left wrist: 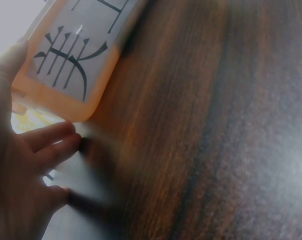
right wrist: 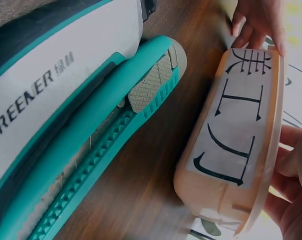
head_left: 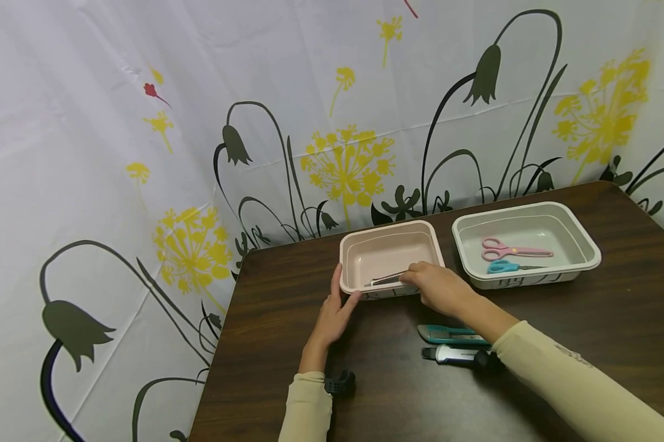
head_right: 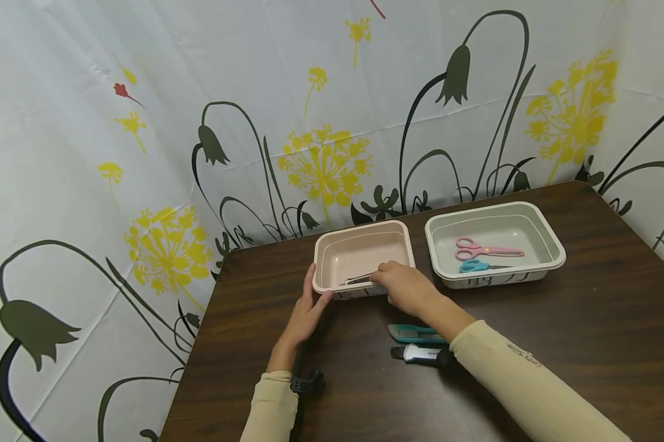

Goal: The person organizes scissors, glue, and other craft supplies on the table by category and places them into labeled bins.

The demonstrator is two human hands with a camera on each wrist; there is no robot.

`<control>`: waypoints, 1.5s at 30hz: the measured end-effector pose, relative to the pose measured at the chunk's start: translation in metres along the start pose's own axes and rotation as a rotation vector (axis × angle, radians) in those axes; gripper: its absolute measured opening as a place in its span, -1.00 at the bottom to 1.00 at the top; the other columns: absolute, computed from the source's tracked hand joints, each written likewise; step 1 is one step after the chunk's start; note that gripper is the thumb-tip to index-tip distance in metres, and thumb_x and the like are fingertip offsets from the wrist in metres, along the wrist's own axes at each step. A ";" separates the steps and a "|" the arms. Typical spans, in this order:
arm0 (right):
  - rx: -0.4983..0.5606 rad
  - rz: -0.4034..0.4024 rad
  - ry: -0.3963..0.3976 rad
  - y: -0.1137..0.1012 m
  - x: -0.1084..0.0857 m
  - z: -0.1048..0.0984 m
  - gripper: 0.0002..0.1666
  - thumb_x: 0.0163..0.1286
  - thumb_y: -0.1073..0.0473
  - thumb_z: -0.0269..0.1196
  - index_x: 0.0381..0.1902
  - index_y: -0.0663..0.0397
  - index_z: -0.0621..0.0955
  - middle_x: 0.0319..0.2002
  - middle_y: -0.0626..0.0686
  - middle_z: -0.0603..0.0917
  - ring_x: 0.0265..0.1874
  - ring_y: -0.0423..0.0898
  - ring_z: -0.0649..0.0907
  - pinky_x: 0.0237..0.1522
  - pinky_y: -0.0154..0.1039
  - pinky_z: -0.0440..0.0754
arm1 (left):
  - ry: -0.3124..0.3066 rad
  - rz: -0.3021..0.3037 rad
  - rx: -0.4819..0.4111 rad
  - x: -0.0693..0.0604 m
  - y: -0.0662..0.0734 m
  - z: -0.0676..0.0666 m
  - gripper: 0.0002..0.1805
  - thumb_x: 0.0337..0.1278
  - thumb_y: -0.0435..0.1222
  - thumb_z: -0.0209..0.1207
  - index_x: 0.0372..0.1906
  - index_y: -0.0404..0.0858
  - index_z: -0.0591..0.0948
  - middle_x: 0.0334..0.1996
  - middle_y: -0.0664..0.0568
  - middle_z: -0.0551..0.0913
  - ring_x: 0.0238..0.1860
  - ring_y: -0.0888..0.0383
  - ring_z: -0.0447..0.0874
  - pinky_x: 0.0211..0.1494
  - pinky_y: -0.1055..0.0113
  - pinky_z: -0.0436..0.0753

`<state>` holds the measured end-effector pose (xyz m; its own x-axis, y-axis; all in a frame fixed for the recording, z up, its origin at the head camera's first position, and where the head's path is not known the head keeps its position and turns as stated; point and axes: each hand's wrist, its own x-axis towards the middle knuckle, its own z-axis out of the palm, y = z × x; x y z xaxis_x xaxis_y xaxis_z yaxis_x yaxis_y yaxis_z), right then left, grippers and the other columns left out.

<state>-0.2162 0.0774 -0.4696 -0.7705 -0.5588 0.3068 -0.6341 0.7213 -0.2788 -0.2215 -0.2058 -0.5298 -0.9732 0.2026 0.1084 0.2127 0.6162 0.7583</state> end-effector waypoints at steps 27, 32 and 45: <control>0.069 -0.123 0.279 -0.005 -0.098 -0.020 -0.61 0.10 0.35 0.39 -0.06 0.06 0.71 -0.15 -0.11 0.65 -0.22 -0.16 0.60 -0.22 -0.14 0.58 | -0.012 0.016 -0.003 0.000 0.002 -0.001 -0.14 0.38 0.09 0.07 0.58 0.18 -0.15 0.44 -0.10 0.26 0.38 -0.05 0.30 0.30 -0.16 0.30; 0.040 -0.103 0.248 -0.008 -0.122 -0.010 -0.60 0.02 0.30 0.46 -0.11 0.01 0.73 -0.20 -0.18 0.61 -0.25 -0.20 0.59 -0.25 -0.13 0.57 | -0.007 0.007 -0.007 -0.001 0.002 -0.001 -0.14 0.38 0.09 0.07 0.58 0.21 -0.15 0.45 -0.09 0.26 0.38 -0.03 0.30 0.31 -0.15 0.29; 0.003 -0.010 0.124 -0.012 -0.157 0.006 -0.62 0.02 0.10 0.52 -0.15 -0.08 0.72 -0.26 -0.24 0.50 -0.31 -0.27 0.49 -0.32 -0.18 0.50 | -0.007 0.002 -0.004 0.000 0.001 -0.001 -0.14 0.37 0.10 0.07 0.57 0.22 -0.15 0.44 -0.11 0.27 0.38 -0.06 0.31 0.30 -0.18 0.30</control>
<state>-0.0883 0.1543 -0.5199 -0.7503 -0.5108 0.4197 -0.6419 0.7148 -0.2775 -0.2213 -0.2061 -0.5285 -0.9721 0.2095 0.1054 0.2145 0.6130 0.7604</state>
